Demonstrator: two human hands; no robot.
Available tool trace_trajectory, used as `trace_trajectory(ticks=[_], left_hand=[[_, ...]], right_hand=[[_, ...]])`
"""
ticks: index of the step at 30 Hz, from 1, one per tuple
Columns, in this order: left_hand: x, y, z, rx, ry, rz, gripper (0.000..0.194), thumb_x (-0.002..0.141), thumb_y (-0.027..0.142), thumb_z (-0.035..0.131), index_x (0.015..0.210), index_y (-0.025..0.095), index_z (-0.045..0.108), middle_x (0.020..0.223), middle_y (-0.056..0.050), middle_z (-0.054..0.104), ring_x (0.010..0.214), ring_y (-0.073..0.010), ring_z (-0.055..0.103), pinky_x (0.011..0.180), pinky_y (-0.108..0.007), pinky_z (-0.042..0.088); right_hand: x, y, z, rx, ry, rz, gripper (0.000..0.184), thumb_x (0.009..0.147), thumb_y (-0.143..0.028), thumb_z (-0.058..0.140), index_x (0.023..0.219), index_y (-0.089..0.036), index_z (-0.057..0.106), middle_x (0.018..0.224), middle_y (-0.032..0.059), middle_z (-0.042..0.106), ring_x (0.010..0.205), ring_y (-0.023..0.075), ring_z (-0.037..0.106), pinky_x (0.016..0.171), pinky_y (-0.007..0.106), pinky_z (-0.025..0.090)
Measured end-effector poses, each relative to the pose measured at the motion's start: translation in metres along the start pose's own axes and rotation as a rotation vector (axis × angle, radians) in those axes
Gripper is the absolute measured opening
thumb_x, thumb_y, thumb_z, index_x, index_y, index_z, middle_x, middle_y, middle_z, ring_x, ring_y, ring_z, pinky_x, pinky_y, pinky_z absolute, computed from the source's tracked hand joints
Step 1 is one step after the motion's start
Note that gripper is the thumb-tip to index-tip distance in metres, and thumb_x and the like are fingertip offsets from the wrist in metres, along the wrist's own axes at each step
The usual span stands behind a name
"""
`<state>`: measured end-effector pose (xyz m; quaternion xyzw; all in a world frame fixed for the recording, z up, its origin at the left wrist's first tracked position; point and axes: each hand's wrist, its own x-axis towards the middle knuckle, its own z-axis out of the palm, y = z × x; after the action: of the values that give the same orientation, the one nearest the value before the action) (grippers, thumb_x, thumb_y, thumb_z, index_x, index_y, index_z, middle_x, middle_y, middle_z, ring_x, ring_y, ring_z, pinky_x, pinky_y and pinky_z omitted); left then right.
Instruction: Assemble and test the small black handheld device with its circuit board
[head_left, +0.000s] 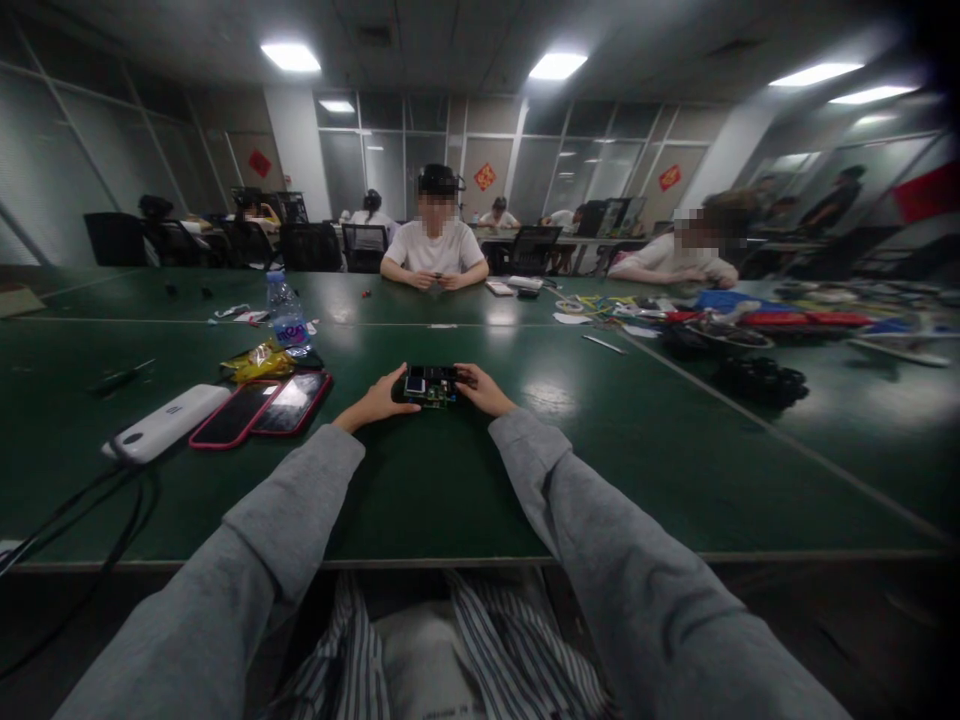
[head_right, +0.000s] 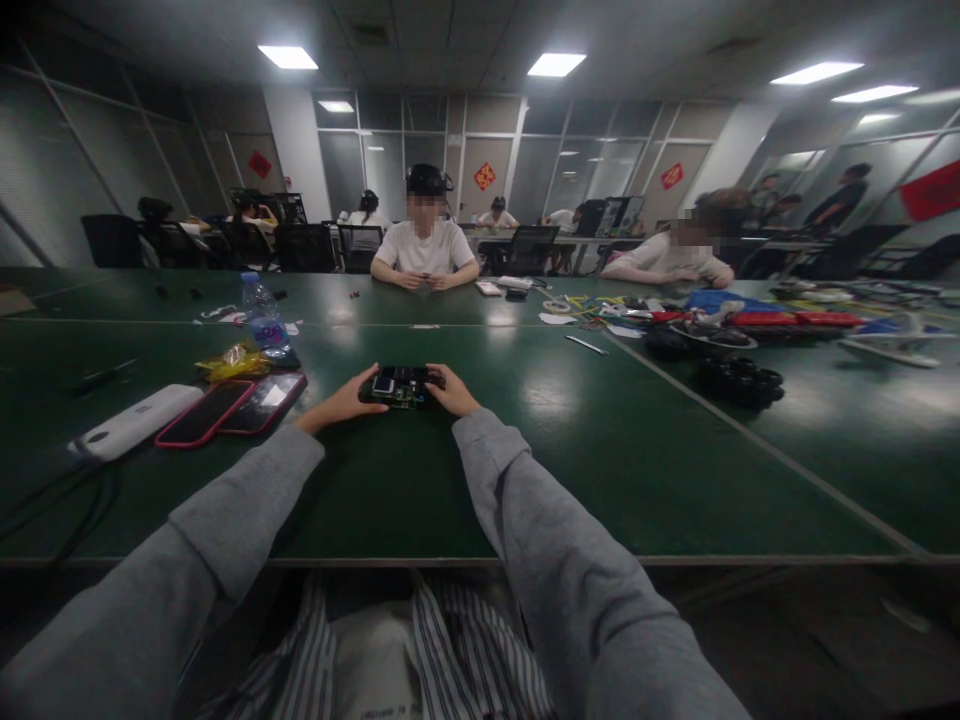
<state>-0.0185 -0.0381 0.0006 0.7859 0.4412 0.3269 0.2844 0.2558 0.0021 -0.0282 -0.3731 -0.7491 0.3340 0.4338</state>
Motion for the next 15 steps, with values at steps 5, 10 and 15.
trace_trajectory(ticks=[5,10,15], left_hand=[[0.003,-0.005,0.001,0.073,-0.007,-0.011,0.107,0.061,0.048,0.078,0.147,0.016,0.024,0.152,-0.019,0.029,0.139,-0.0348,0.029,0.113,-0.051,0.022],[0.006,-0.010,0.002,0.060,0.005,0.012,0.107,0.061,0.049,0.078,0.147,0.013,0.025,0.151,-0.021,0.031,0.139,-0.0337,0.031,0.113,-0.050,0.022],[0.005,-0.008,0.002,0.048,0.011,0.030,0.102,0.063,0.047,0.077,0.146,0.014,0.028,0.150,-0.020,0.032,0.138,-0.0327,0.033,0.114,-0.049,0.023]], right_hand=[[0.000,-0.006,-0.001,0.021,-0.031,0.011,0.047,0.082,-0.030,0.062,0.125,-0.017,0.051,0.115,0.0111,0.063,0.111,0.0221,0.061,0.103,0.048,0.044],[-0.003,-0.015,0.000,0.025,-0.050,0.046,0.062,0.080,-0.041,0.065,0.134,-0.020,0.043,0.125,0.0135,0.057,0.121,0.0253,0.054,0.105,0.051,0.040],[-0.008,-0.024,0.004,-0.057,-0.114,-0.044,0.100,0.061,-0.039,0.083,0.144,-0.021,0.030,0.138,0.0153,0.044,0.130,0.0293,0.045,0.110,0.051,0.034]])
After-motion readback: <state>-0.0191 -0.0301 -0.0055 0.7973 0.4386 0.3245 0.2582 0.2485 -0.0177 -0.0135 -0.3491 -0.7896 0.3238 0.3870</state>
